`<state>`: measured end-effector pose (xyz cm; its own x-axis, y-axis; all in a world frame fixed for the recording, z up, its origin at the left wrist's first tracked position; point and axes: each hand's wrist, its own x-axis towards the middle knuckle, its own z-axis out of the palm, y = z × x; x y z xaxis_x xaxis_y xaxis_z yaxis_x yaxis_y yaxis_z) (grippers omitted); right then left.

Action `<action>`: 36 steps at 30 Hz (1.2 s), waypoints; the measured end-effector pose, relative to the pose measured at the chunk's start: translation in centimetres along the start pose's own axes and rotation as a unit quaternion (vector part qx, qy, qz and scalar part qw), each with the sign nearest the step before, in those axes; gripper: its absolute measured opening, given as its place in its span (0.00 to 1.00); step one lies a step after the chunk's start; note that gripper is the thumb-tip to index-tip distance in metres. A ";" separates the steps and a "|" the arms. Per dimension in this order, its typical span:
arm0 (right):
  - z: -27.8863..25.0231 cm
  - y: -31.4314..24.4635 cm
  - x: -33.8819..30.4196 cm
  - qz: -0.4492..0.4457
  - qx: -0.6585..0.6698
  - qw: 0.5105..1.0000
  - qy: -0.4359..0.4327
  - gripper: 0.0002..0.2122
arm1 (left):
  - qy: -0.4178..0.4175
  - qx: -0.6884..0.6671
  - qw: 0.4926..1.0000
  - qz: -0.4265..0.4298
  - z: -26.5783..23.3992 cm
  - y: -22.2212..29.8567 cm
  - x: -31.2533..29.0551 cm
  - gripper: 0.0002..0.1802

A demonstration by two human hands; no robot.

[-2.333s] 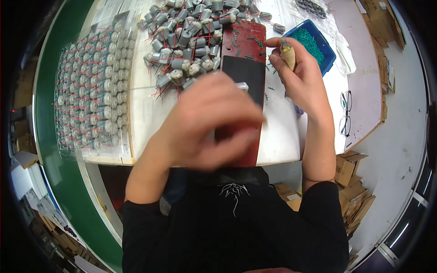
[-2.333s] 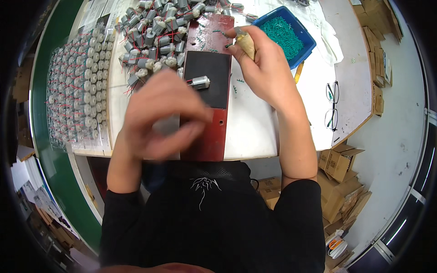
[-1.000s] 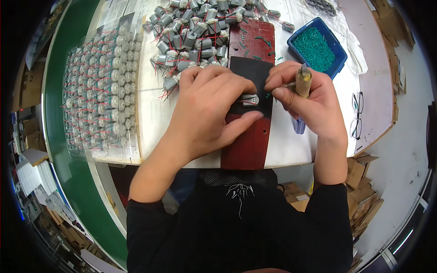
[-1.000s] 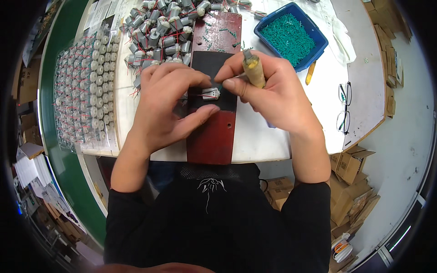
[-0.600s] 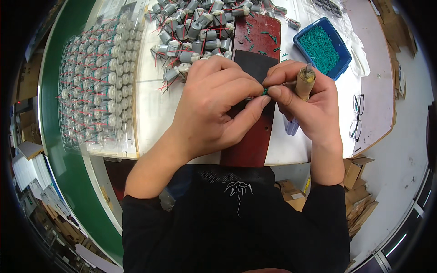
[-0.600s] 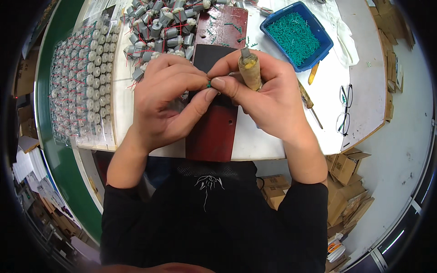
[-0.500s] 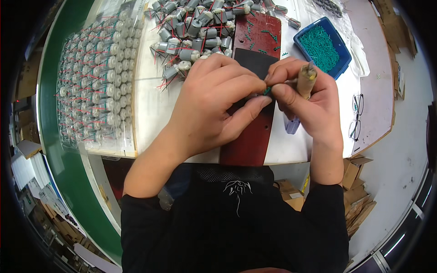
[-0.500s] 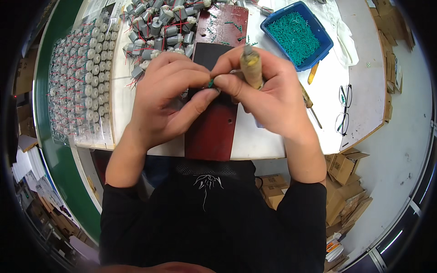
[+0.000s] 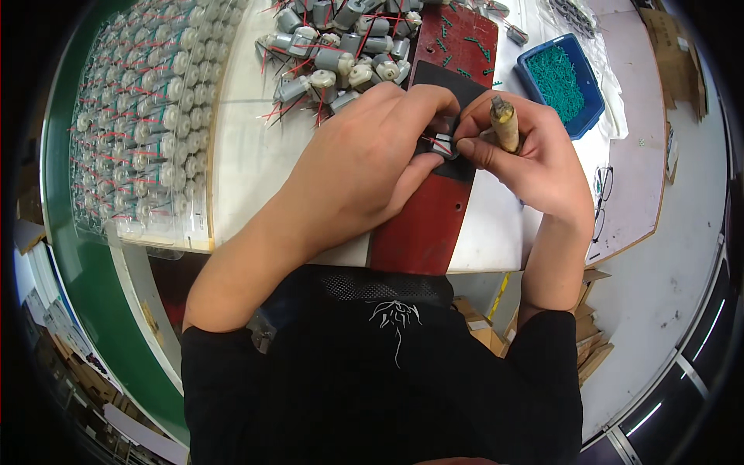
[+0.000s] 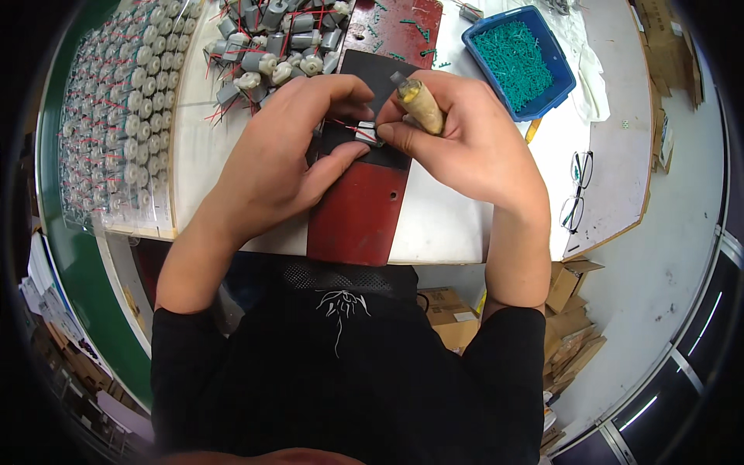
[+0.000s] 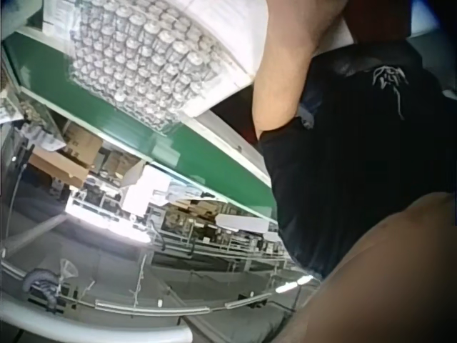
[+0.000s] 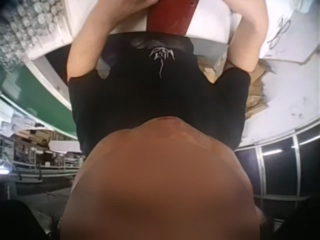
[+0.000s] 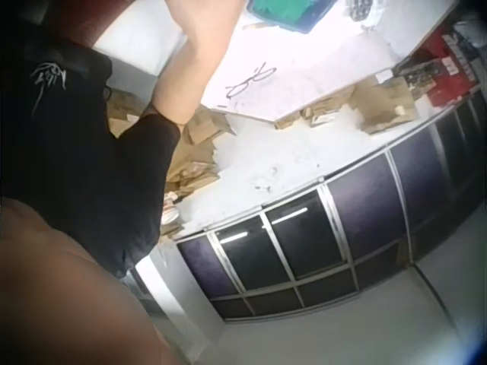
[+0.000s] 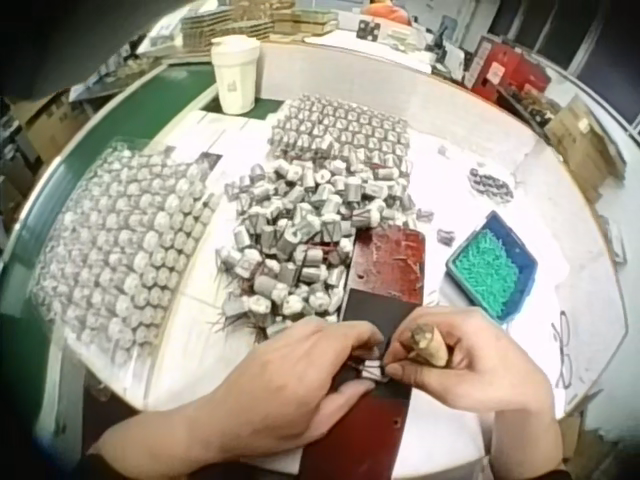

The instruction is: Manually connecting wires and assembling small DC motors at a factory workstation.

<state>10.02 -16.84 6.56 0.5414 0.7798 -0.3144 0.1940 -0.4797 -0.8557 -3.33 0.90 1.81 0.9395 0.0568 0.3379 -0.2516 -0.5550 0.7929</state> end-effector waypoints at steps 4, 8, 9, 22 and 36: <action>0.3 -0.1 0.0 0.006 0.004 1.000 0.011 0.06 | -0.005 -0.009 1.000 -0.012 0.0 0.1 0.0 0.24; 0.2 0.0 -0.3 -0.025 -0.015 0.999 0.019 0.06 | -0.007 -0.020 0.999 -0.025 -0.1 0.0 -0.1 0.23; 0.1 0.0 -0.5 -0.025 -0.003 1.000 0.016 0.06 | -0.004 -0.020 0.999 -0.027 -0.1 0.0 -0.2 0.23; 0.9 0.4 -0.1 -0.035 -0.050 0.997 0.042 0.05 | 0.005 -0.026 0.999 -0.024 0.1 -0.1 -0.3 0.24; 1.3 1.2 -0.7 -0.015 -0.014 0.997 0.079 0.05 | 0.048 0.010 0.999 0.011 1.2 -0.4 0.1 0.15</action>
<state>8.77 -17.43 5.22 0.6568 0.7218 -0.2182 0.2333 -0.4697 -0.8514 -2.81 0.17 0.90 0.9067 0.1229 0.4036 -0.2671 -0.5733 0.7746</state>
